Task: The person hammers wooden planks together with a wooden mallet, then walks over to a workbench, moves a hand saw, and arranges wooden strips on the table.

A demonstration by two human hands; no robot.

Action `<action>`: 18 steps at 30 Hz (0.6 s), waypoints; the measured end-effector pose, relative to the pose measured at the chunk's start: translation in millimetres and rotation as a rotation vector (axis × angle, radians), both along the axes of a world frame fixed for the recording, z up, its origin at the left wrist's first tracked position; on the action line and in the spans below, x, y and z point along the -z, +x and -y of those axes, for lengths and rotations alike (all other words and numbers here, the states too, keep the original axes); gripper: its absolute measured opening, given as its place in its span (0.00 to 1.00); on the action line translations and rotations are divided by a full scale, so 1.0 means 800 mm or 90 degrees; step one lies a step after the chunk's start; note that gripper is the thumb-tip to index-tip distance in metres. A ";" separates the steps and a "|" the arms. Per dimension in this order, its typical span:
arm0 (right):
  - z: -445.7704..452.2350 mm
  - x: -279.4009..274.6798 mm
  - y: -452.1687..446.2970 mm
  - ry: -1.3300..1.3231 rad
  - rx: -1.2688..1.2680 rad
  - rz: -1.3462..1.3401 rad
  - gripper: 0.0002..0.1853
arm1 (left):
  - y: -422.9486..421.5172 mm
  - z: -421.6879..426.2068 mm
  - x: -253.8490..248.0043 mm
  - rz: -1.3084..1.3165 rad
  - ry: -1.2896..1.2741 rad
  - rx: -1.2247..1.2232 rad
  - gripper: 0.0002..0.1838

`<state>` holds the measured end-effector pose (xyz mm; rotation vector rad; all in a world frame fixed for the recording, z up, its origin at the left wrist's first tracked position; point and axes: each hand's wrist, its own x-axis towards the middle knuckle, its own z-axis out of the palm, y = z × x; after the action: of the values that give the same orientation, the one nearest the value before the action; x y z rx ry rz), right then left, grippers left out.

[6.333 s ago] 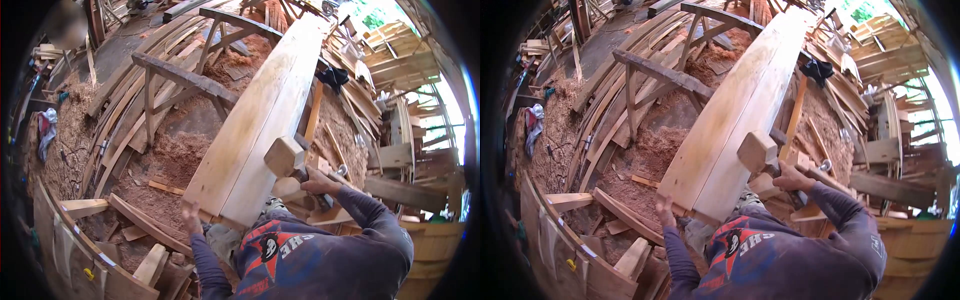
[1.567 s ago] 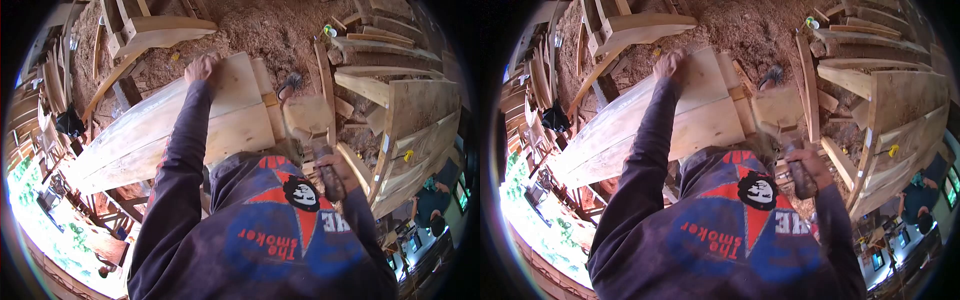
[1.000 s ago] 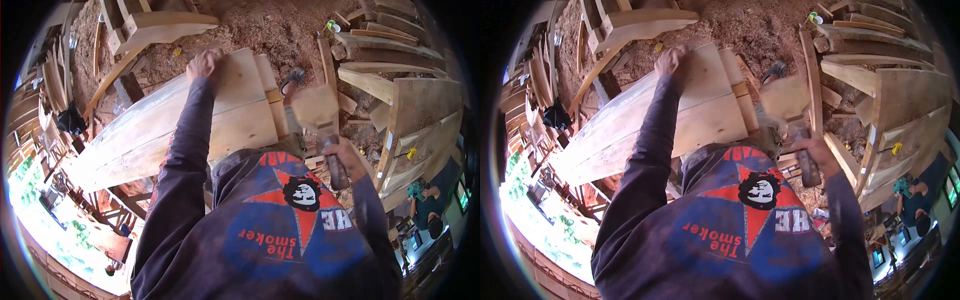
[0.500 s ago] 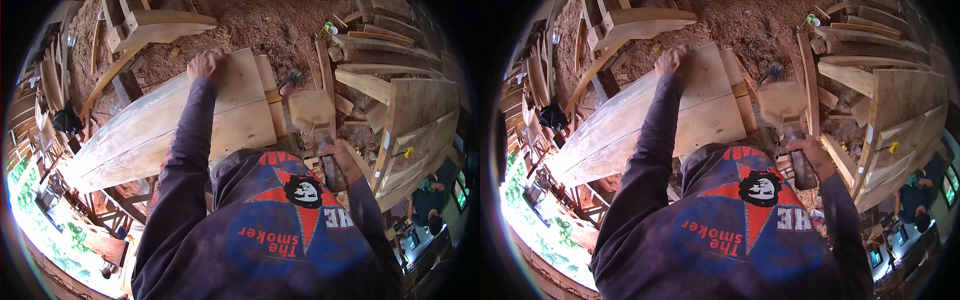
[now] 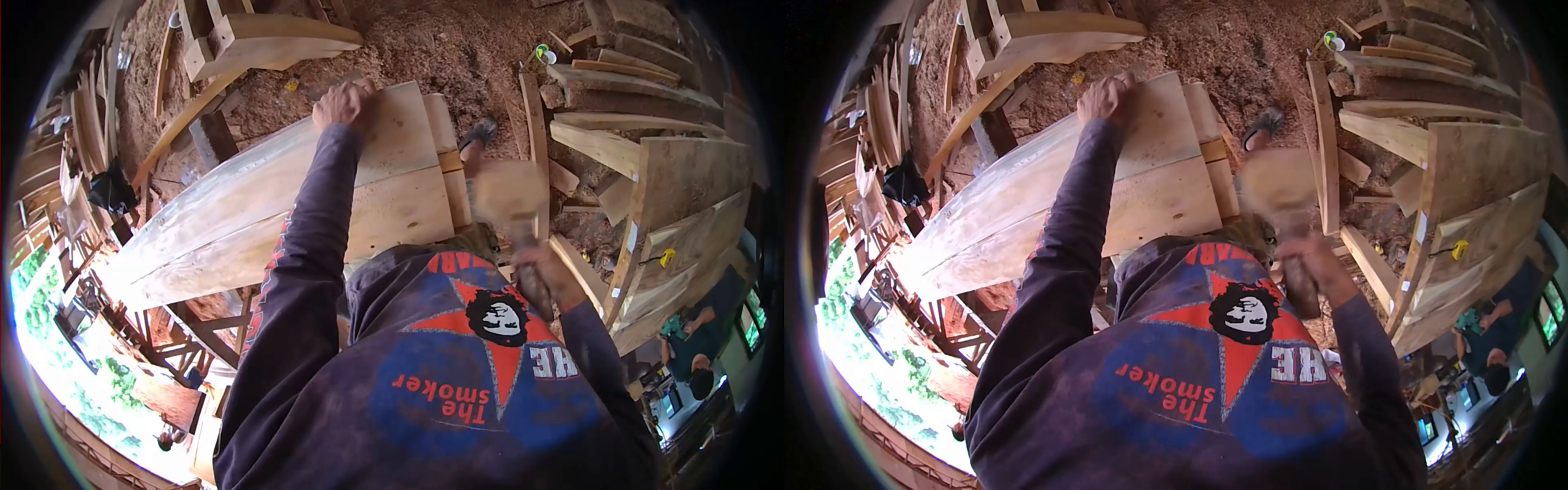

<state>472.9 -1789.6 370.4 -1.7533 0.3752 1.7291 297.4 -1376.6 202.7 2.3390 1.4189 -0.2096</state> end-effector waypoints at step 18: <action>-0.019 -0.017 -0.011 -0.010 0.095 -0.107 0.07 | 0.000 0.004 -0.005 0.006 0.029 0.009 0.20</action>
<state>463.8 -1774.7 383.9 -1.5528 0.5789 1.7734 297.3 -1380.0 207.0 2.3838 1.4171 -0.1731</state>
